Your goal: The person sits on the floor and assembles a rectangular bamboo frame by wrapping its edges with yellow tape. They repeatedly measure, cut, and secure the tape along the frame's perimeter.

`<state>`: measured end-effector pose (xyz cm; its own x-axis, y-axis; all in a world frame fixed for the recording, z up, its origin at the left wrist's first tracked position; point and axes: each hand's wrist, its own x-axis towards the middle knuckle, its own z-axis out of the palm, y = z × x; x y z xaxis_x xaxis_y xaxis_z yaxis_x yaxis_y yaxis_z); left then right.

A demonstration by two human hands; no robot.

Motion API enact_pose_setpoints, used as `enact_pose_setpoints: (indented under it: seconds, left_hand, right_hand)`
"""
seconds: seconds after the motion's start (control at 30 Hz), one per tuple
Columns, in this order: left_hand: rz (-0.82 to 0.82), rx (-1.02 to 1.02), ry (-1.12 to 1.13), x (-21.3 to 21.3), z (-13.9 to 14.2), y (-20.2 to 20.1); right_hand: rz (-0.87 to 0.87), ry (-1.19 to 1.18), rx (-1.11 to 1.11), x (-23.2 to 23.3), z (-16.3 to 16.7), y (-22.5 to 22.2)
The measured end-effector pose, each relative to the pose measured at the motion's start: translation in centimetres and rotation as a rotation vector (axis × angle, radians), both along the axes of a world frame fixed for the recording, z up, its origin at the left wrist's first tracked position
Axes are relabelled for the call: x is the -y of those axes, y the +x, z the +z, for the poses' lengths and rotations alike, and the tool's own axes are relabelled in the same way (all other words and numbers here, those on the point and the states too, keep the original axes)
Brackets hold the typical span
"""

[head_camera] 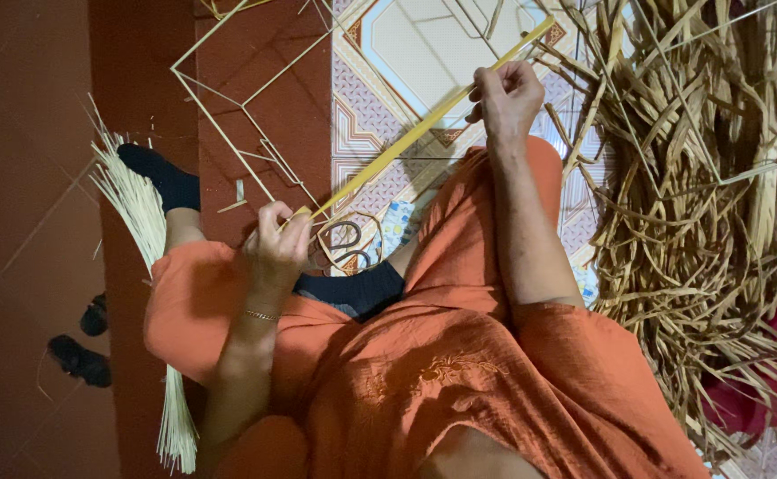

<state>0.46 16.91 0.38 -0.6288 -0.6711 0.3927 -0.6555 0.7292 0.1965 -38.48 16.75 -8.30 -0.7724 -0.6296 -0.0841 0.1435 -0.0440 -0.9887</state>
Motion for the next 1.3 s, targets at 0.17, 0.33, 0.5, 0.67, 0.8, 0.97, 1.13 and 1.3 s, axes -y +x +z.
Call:
enact_pose_setpoints:
  seconds: [0.17,0.33,0.5,0.67,0.8,0.97,1.13,1.3]
  left_hand:
    - [-0.068,0.049,-0.095,0.4,0.2,0.2]
    - [-0.064,0.008,-0.069,0.3,0.2,0.0]
    - [-0.038,-0.005,-0.04,0.1,0.3,-0.1]
    - [-0.062,-0.006,-0.063,0.3,0.3,0.0]
    - [-0.041,0.017,-0.051,0.3,-0.1,0.2]
    - [-0.036,0.039,-0.003,0.3,-0.6,0.3]
    - [-0.034,0.087,0.01,0.6,-0.7,0.3]
    - [-0.053,0.074,0.018,0.9,-0.7,0.4]
  right_hand:
    - [0.101,-0.207,0.351,0.7,1.2,-1.8]
    - [0.231,-0.304,0.524,-0.5,-0.2,-3.0]
    - [0.11,-0.26,0.378,-0.4,-2.1,-3.3]
    - [-0.021,-0.191,0.109,0.3,-2.3,-3.7]
    - [-0.039,-0.294,0.267,0.8,-2.3,-4.8]
    - [-0.16,-0.307,0.332,1.1,-3.3,-6.3]
    - [-0.214,-0.29,0.162,1.3,-3.3,-5.9]
    - [0.053,-0.071,0.357,-0.5,-0.8,-0.8]
